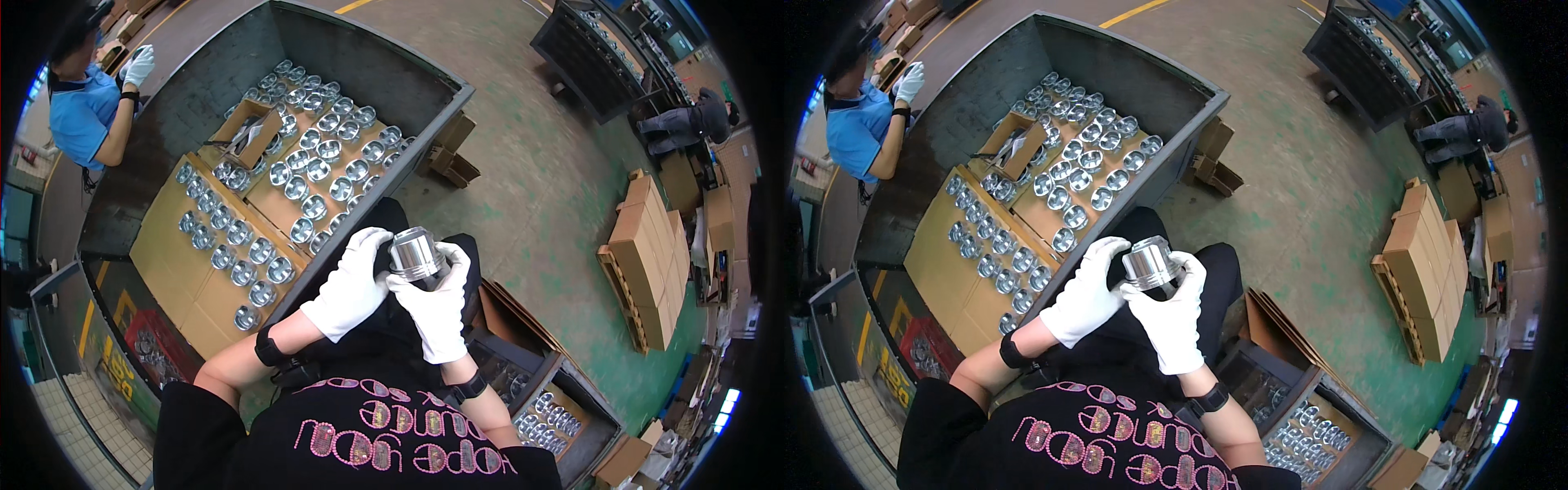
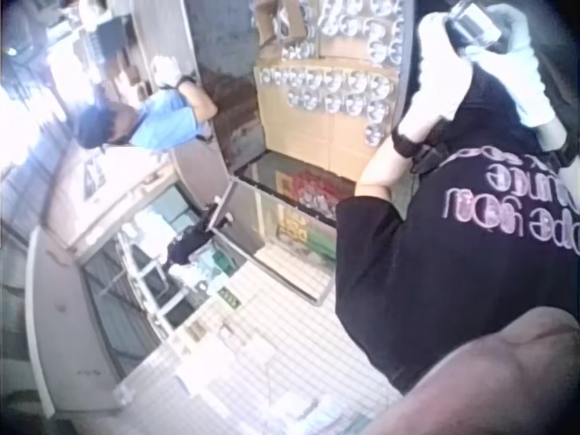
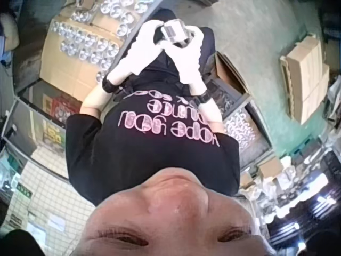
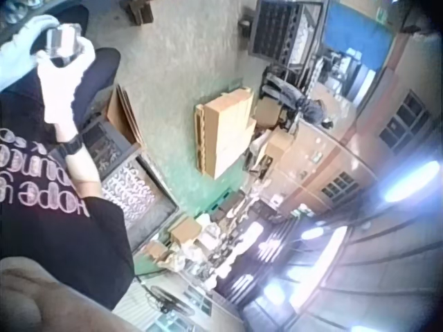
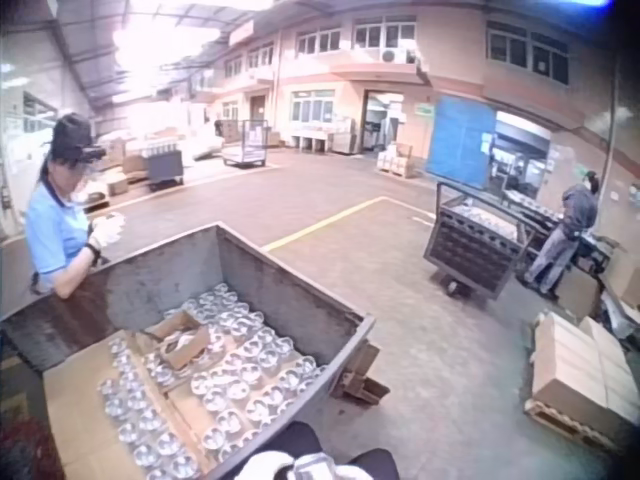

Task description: Inspecting and sorting metal engine pistons in an industrial factory setting.

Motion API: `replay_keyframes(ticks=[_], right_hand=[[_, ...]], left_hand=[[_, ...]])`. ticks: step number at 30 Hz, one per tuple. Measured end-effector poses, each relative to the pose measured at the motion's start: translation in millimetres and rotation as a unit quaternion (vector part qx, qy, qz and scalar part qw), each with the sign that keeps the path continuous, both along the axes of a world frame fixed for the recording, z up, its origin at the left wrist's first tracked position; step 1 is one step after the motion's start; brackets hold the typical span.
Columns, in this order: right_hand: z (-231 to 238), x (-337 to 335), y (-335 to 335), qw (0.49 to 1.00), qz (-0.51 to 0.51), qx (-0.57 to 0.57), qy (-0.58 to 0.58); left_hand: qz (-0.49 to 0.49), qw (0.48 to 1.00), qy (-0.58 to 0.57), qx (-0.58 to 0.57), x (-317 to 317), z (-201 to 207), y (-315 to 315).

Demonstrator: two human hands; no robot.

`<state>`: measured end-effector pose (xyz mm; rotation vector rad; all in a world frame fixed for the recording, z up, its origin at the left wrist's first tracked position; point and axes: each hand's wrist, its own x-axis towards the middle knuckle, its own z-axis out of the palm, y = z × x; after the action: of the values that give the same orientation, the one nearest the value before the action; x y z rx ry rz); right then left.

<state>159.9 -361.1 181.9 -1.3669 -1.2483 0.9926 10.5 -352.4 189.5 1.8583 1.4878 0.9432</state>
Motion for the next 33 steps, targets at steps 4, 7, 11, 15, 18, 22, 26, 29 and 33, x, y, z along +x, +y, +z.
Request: replay_keyframes(ticks=[4,7,11,15,18,22,26,29,33], right_hand=[[1,2,1,0.999,-0.002,-0.011,-0.031],[-4,7,5,0.945,0.104,-0.095,0.295],[25,7,7,0.674,0.141,-0.263,0.675],[4,8,5,0.656,0.104,-0.268,0.698],[-3,5,2,0.674,0.003,-0.336,0.658],[-5,7,7,0.683,0.046,-0.290,0.669],[8,0,12,0.748,0.064,-0.225,0.622],[12,-14,11,0.827,0.128,-0.192,0.512],[18,-41,21,0.844,0.246,-0.181,0.442]], left_hand=[[0.015,0.998,-0.050,-0.039,-4,-8,1],[0.047,0.996,-0.067,-0.034,-2,-6,4],[0.031,0.986,-0.104,-0.124,9,33,0],[-0.014,1.000,-0.005,-0.010,17,43,-1],[-0.035,0.999,-0.004,0.037,21,46,1],[-0.053,0.998,-0.007,0.040,16,42,3],[-0.032,0.998,-0.023,0.049,7,31,-3],[-0.004,0.998,-0.039,0.054,-7,37,-11],[0.068,0.995,0.004,0.079,-34,40,-19]])
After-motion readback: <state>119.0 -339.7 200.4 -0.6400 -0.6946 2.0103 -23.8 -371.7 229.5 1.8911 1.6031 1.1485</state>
